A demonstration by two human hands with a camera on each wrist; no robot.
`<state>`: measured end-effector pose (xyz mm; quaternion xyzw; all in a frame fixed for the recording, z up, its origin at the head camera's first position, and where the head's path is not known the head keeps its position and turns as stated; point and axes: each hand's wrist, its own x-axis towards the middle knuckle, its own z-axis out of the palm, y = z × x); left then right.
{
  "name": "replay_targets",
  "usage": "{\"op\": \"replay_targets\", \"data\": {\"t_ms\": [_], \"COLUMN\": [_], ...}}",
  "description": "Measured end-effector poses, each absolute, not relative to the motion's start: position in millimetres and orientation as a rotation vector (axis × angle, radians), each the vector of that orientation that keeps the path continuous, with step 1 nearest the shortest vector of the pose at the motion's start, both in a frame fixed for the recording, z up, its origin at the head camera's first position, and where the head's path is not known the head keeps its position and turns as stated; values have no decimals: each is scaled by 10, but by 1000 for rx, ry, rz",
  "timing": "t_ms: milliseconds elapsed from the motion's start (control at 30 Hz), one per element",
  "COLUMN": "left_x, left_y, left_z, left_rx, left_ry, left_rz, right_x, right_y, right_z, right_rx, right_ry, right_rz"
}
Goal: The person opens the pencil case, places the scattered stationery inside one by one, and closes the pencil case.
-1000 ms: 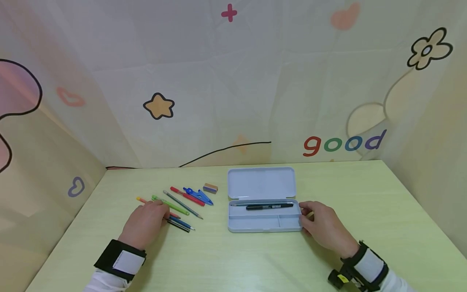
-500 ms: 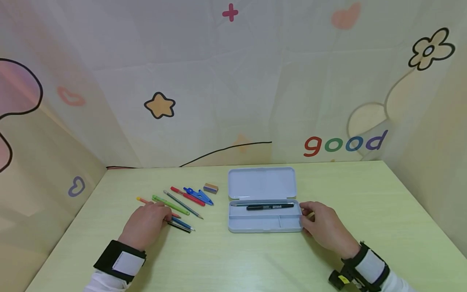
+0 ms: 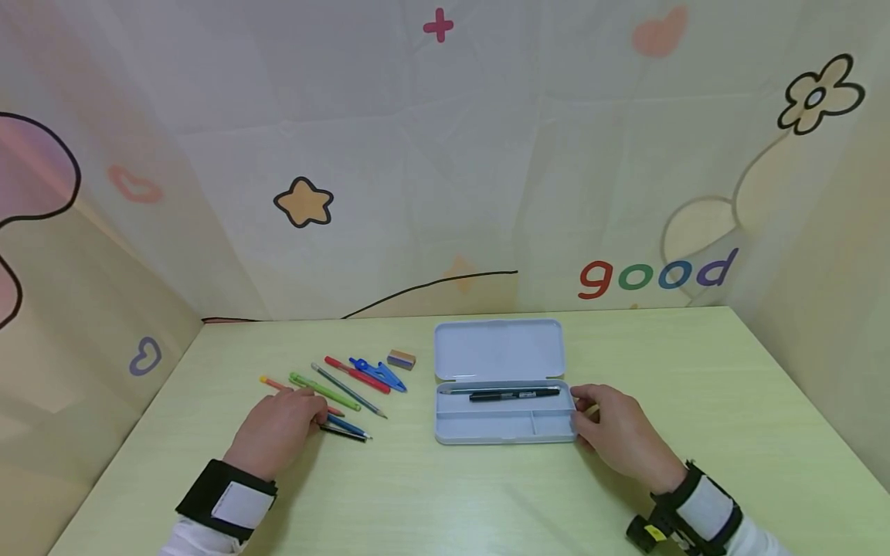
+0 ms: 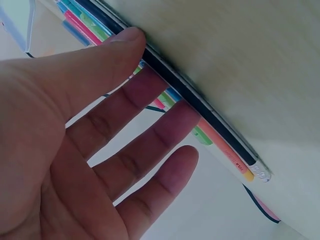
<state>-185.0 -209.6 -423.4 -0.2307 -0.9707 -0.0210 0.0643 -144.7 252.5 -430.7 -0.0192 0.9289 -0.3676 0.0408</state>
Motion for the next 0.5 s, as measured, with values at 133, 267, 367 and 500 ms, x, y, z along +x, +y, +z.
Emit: {"op": "replay_targets", "data": {"t_ms": [133,267,367,500], "left_x": [-1851,-1849,-1848,-1840], "left_y": [-2094,-2083,-2069,-2058], "left_z": [-4221,-4196,-4180,-4163], "left_rx": [-702,-695,-681,-666], "left_ry": [-2945,-2955,-2970,-2968], "left_rz": [-63,-63,-64,-76], "right_x": [-1439,-1442,-1451,-1456], "right_y": [2526,2531,2535,2537], "right_z": [-4314,-4320,-4319,-4319], "right_rx": [-66,-74,-74,-65], "right_ry": [2848,2855,2859,2855], "right_rz": [-1135,-1129,-1115,-1107]}}
